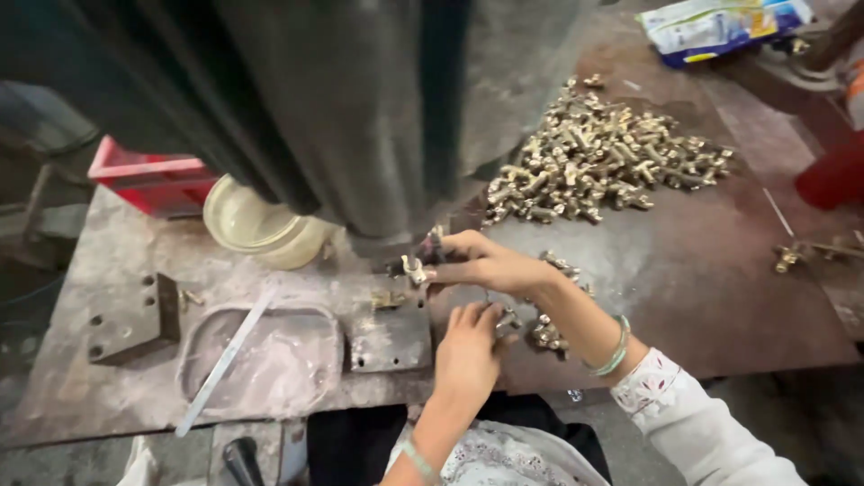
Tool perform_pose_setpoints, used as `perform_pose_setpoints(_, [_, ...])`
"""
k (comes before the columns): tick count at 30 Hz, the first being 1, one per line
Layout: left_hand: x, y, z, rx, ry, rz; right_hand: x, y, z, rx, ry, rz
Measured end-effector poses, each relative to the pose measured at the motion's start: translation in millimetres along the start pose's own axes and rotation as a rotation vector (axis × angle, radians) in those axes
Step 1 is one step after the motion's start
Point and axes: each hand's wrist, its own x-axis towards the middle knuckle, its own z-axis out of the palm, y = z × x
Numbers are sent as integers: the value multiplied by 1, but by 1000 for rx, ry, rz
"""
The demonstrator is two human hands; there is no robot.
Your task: Machine small brass valves using a vertical press machine on a fabrication floor.
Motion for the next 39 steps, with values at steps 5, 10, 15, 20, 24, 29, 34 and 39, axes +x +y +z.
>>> perform_pose_setpoints(5, [-18, -24, 19, -172, -174, -168, -8, -11, 14, 52, 49, -12])
perform_pose_setpoints(10, [-31, 10, -83, -493, -181, -599, -4, -11, 18, 69, 70, 34])
perform_pose_setpoints(15, [-12, 42, -135, -6, 370, 428, -6, -5, 21, 33, 116, 18])
perform_pose_setpoints(20, [-33, -24, -111, 427, 120, 365, -2, 2, 17, -46, 180, -15])
perform_pose_setpoints(24, [-30, -7, -122, 403, 51, 31, -8, -10, 30, 8, 174, 33])
perform_pose_setpoints(29, [-15, -19, -95, 585, -204, -177, -10, -4, 30, 46, 140, 8])
perform_pose_setpoints(34, [-9, -59, 27, 562, -172, 187, -11, 9, 33, 29, 201, 85])
perform_pose_setpoints(39, [-70, -88, 59, 50, -64, 138, -13, 32, 94, 229, 626, -41])
